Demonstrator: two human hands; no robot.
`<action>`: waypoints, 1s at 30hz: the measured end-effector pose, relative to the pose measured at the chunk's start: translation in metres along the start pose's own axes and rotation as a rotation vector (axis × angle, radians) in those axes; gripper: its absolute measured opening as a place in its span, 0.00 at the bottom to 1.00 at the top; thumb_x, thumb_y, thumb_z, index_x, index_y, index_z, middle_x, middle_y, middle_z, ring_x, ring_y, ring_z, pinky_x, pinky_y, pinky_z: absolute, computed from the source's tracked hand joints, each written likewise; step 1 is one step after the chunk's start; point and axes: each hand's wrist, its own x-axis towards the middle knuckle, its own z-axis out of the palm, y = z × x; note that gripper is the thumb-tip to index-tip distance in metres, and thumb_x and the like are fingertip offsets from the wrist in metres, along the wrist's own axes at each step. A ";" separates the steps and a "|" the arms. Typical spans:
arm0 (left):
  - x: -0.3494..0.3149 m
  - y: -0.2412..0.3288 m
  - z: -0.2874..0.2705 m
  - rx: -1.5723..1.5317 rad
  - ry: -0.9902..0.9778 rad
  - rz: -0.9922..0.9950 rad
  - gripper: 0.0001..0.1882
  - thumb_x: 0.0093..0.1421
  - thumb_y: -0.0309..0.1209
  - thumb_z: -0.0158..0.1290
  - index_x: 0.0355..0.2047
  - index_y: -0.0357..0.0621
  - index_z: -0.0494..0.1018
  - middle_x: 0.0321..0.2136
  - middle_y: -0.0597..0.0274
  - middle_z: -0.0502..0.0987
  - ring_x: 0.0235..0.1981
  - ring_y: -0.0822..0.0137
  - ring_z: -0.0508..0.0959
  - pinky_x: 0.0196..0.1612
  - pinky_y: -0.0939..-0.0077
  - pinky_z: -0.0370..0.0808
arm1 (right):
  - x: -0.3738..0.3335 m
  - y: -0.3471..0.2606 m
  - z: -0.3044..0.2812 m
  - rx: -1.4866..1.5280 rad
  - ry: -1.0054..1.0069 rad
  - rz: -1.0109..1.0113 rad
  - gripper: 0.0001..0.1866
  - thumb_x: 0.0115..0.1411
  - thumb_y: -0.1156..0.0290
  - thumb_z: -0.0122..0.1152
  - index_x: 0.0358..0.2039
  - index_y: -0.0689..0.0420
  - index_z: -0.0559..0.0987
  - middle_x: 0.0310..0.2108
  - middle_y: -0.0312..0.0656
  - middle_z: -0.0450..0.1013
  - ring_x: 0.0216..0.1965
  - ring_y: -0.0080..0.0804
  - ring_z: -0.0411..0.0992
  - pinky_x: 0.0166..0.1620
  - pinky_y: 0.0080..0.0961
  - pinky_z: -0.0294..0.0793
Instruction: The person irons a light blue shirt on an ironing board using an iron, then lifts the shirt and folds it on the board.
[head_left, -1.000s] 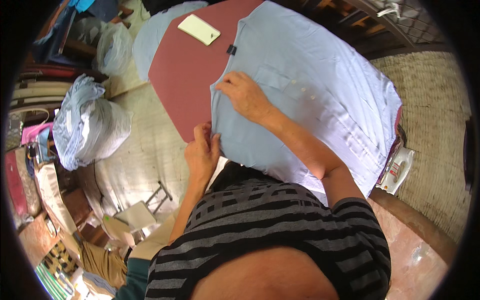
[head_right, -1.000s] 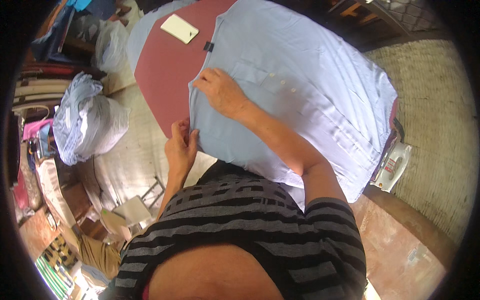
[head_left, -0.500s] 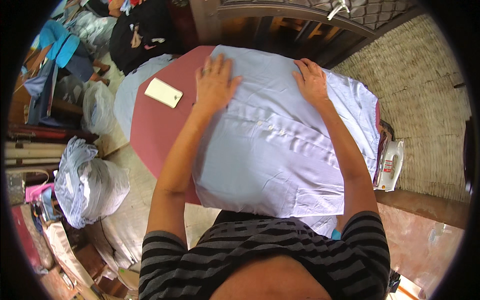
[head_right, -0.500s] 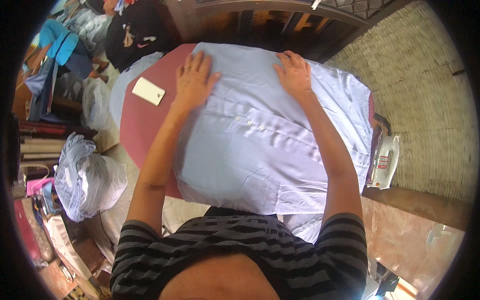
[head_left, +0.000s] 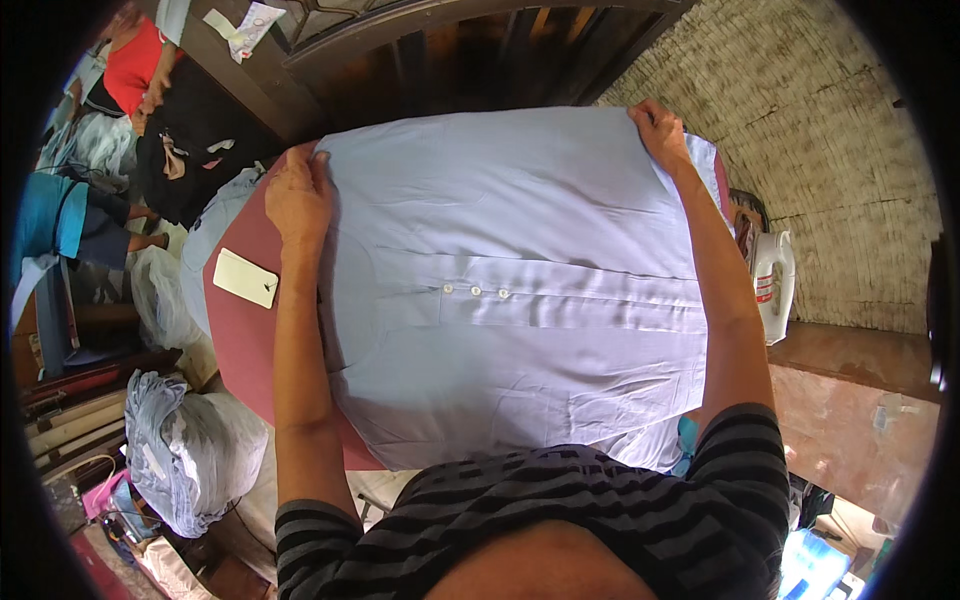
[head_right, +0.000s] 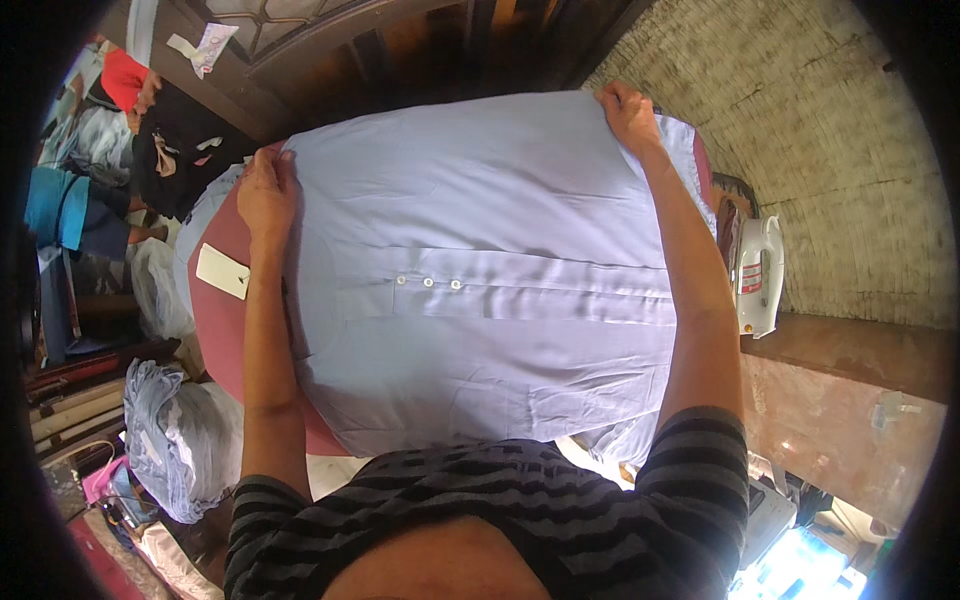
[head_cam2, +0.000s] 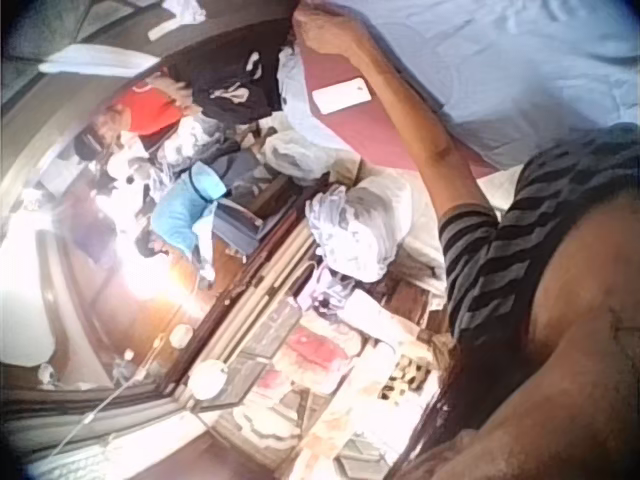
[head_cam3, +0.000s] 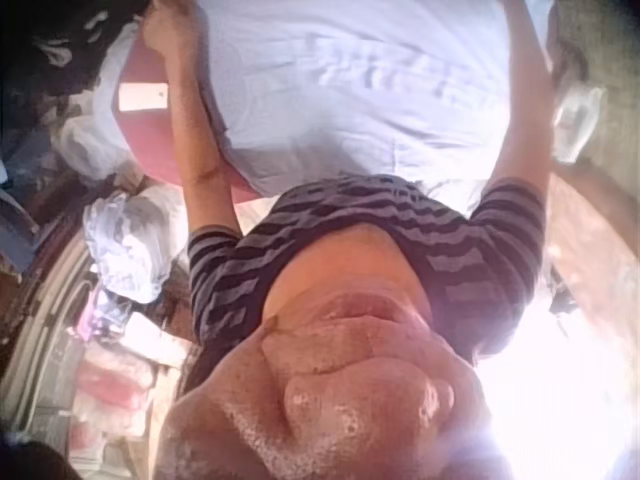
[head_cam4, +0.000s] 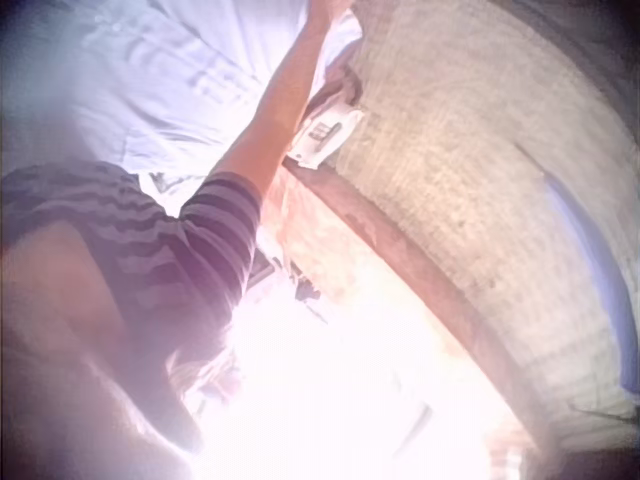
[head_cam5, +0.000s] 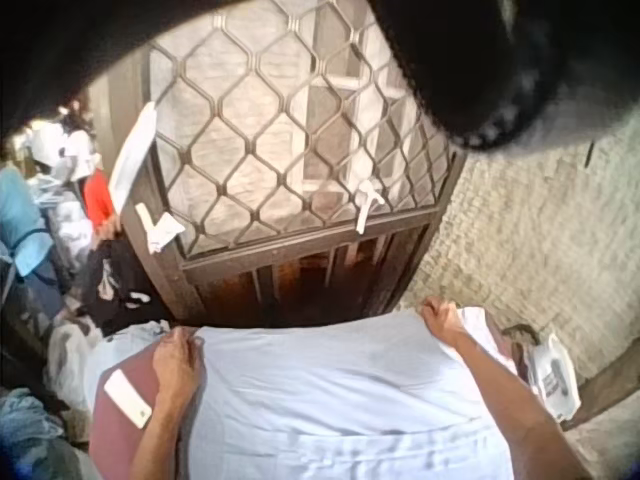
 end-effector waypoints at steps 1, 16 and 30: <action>-0.001 -0.004 0.000 0.002 -0.020 -0.011 0.11 0.65 0.40 0.56 0.37 0.46 0.73 0.24 0.52 0.80 0.27 0.45 0.79 0.31 0.51 0.73 | 0.001 0.000 0.003 -0.048 -0.005 0.022 0.13 0.65 0.61 0.59 0.39 0.59 0.81 0.35 0.50 0.80 0.39 0.46 0.79 0.44 0.35 0.75; -0.047 0.070 -0.033 0.126 -0.372 0.100 0.33 0.68 0.58 0.41 0.68 0.58 0.62 0.70 0.51 0.57 0.72 0.46 0.53 0.67 0.40 0.51 | -0.089 -0.018 -0.032 -0.534 -0.091 -0.330 0.24 0.68 0.62 0.53 0.64 0.49 0.69 0.65 0.43 0.64 0.65 0.44 0.63 0.65 0.42 0.62; -0.154 0.287 -0.070 -0.117 -0.451 0.212 0.36 0.64 0.52 0.52 0.67 0.49 0.62 0.71 0.48 0.55 0.71 0.43 0.53 0.67 0.39 0.51 | -0.233 0.132 -0.214 -0.479 0.275 0.044 0.28 0.64 0.60 0.62 0.56 0.68 0.71 0.50 0.62 0.71 0.52 0.60 0.69 0.57 0.47 0.68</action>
